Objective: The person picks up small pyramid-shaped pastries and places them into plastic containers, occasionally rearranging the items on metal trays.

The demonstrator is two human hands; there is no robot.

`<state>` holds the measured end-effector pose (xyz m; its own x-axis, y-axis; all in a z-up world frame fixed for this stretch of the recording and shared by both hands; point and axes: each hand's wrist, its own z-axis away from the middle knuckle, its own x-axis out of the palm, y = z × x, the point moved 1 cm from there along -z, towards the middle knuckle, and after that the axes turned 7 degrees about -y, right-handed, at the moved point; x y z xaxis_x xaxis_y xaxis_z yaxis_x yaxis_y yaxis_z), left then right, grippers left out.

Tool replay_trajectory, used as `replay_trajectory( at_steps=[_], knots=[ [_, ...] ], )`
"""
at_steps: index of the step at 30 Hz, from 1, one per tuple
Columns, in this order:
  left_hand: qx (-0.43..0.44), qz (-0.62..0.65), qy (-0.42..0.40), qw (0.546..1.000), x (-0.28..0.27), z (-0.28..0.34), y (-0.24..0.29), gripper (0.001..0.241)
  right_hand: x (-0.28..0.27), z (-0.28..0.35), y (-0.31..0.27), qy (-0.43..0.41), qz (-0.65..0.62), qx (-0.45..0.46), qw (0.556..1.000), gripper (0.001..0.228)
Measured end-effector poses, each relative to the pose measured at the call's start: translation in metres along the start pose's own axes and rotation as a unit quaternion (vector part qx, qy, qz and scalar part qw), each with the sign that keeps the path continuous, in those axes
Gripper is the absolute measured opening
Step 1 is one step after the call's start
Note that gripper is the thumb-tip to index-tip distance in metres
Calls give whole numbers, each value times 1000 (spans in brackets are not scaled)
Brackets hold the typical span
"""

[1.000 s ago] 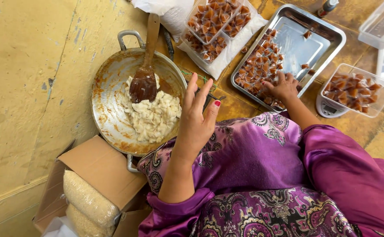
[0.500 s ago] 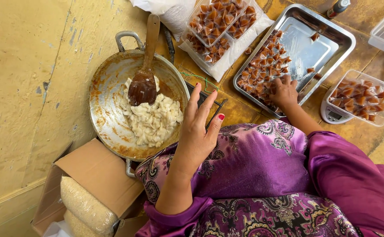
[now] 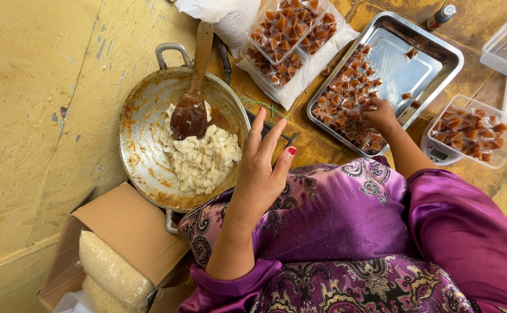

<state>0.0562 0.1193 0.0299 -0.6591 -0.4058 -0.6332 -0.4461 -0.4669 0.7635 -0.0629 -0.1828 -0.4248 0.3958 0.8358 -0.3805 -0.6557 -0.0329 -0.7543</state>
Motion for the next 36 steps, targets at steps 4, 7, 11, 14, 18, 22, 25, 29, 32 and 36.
replay_trajectory(
  at_steps=[4,7,11,14,18,22,25,29,32,36],
  knots=[
    [7,7,0,1000,1,3,2,49,-4,29,-59,-51,164,-21,985,57],
    [6,4,2,1000,0,6,3,49,4,74,-124,-82,266,-9,960,70],
    [30,-23,29,999,2,9,-4,49,26,49,-103,-12,370,25,929,57],
    [35,-47,38,998,-2,10,-6,49,24,41,-89,-11,378,46,925,61],
    [39,-66,42,996,-4,13,-7,48,19,40,-82,-37,419,20,907,63],
    [42,-84,43,995,-5,13,-7,49,14,10,-53,-36,410,-6,911,45],
    [35,-82,40,995,-5,12,-7,49,9,-11,-30,-49,376,-14,925,41],
    [35,-78,42,995,-2,11,-12,49,4,-23,-10,-26,200,-33,979,42],
    [32,-87,36,995,2,7,-13,50,-20,9,-56,-56,-111,14,992,33],
    [63,-107,43,991,13,-3,-15,49,-48,41,-81,-42,-211,1,977,38]
  ],
)
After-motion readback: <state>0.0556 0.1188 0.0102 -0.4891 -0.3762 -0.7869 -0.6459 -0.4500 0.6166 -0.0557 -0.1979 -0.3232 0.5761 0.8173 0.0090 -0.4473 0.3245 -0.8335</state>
